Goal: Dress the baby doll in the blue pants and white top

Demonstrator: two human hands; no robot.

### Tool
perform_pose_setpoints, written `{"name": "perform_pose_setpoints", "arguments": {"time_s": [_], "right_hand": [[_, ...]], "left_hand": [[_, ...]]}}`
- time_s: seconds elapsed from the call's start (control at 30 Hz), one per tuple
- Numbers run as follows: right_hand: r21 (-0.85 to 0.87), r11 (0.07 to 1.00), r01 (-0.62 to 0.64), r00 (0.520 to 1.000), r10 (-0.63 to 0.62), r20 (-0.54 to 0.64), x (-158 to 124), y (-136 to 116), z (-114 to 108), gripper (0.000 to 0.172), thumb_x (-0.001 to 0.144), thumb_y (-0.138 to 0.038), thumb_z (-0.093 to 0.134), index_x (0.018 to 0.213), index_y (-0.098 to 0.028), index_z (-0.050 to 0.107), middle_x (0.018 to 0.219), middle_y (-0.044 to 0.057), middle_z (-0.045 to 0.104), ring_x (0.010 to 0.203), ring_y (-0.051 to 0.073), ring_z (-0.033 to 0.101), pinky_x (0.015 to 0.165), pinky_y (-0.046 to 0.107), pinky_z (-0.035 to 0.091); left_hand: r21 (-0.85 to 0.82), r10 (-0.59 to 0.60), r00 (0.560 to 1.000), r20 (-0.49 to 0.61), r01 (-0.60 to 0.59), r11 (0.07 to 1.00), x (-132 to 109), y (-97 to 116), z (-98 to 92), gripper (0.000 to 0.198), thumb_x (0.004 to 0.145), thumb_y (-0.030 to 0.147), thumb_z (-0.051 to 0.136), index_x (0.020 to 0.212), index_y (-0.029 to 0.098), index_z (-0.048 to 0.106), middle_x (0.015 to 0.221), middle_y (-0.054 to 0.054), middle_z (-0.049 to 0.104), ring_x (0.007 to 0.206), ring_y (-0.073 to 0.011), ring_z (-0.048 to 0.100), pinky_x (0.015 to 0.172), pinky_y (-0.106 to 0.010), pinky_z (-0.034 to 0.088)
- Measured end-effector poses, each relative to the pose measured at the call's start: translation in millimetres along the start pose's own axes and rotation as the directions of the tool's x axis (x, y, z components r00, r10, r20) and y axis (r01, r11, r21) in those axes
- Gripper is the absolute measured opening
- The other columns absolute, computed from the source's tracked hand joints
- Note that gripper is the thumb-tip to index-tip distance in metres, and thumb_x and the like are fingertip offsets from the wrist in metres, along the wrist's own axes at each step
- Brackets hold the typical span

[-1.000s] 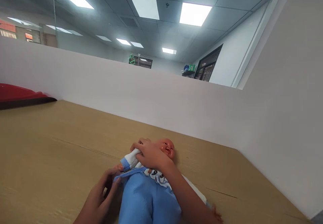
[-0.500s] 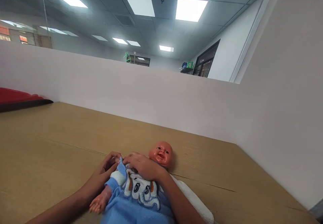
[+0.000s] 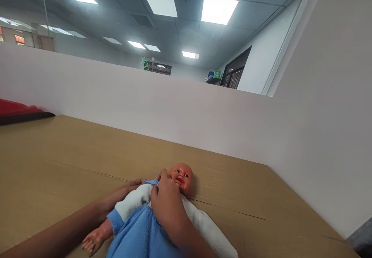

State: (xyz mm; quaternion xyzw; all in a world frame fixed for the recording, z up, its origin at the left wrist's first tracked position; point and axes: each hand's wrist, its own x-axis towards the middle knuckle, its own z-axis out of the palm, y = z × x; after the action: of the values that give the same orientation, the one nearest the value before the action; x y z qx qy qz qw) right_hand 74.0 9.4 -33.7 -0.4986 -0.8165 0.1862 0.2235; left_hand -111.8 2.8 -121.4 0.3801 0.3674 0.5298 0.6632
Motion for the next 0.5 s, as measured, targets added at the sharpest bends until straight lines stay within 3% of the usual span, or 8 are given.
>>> {"name": "perform_pose_setpoints", "arguments": {"time_s": [0.1, 0.17, 0.3, 0.4, 0.5], "right_hand": [[0.093, 0.996, 0.016, 1.000, -0.016, 0.004, 5.6, 6.5, -2.4, 0.038, 0.093, -0.002, 0.053, 0.127, -0.016, 0.064, 0.118, 0.014, 0.076, 0.110, 0.027, 0.071, 0.092, 0.035, 0.046], [0.178, 0.984, 0.014, 0.999, -0.021, 0.034, 10.4, 13.7, -4.9, 0.036, 0.093, -0.002, 0.054, 0.123, -0.016, 0.067, 0.119, 0.012, 0.077, 0.116, 0.026, 0.070, 0.094, 0.034, 0.047], [0.382, 0.923, -0.056, 0.985, -0.012, 0.173, 15.8, 26.5, -12.7, 0.030, 0.096, -0.010, 0.056, 0.122, -0.020, 0.068, 0.109, 0.006, 0.079, 0.094, 0.019, 0.073, 0.075, 0.027, 0.050], [0.373, 0.921, -0.112, 0.965, 0.012, 0.261, 12.7, 27.3, -20.6, 0.032, 0.096, -0.013, 0.056, 0.126, -0.019, 0.066, 0.106, 0.004, 0.081, 0.072, 0.016, 0.069, 0.062, 0.026, 0.045], [0.258, 0.963, -0.074, 0.958, -0.003, 0.287, 4.9, 21.2, -29.8, 0.029, 0.096, -0.018, 0.060, 0.124, -0.020, 0.069, 0.113, 0.006, 0.081, 0.087, 0.019, 0.073, 0.069, 0.028, 0.048]], "left_hand": [[-0.027, 0.008, 0.998, 0.058, -0.007, 1.000, 21.4, -0.1, 6.0, 0.040, 0.067, 0.039, 0.096, 0.089, 0.016, 0.071, 0.084, -0.001, 0.069, 0.077, -0.0204, 0.063, 0.074, -0.030, 0.049], [-0.042, 0.036, 0.997, 0.075, -0.033, 0.999, 28.9, -0.5, 9.4, 0.039, 0.070, 0.040, 0.096, 0.090, 0.019, 0.070, 0.089, 0.000, 0.071, 0.081, -0.0199, 0.064, 0.075, -0.029, 0.049], [-0.020, -0.003, 0.990, 0.141, 0.006, 1.000, 29.3, 1.0, 12.6, 0.046, 0.075, 0.040, 0.097, 0.102, 0.023, 0.065, 0.097, 0.002, 0.074, 0.083, -0.0178, 0.066, 0.073, -0.026, 0.047], [0.030, -0.097, 0.975, 0.200, 0.093, 0.995, 28.9, 2.9, 12.9, 0.048, 0.076, 0.039, 0.097, 0.108, 0.022, 0.065, 0.099, 0.000, 0.075, 0.087, -0.0191, 0.069, 0.078, -0.028, 0.051], [0.116, -0.183, 0.952, 0.247, 0.159, 0.980, 33.7, 1.9, 13.3, 0.038, 0.085, 0.038, 0.090, 0.108, 0.016, 0.069, 0.101, -0.004, 0.074, 0.087, -0.0211, 0.069, 0.084, -0.035, 0.056]]}}
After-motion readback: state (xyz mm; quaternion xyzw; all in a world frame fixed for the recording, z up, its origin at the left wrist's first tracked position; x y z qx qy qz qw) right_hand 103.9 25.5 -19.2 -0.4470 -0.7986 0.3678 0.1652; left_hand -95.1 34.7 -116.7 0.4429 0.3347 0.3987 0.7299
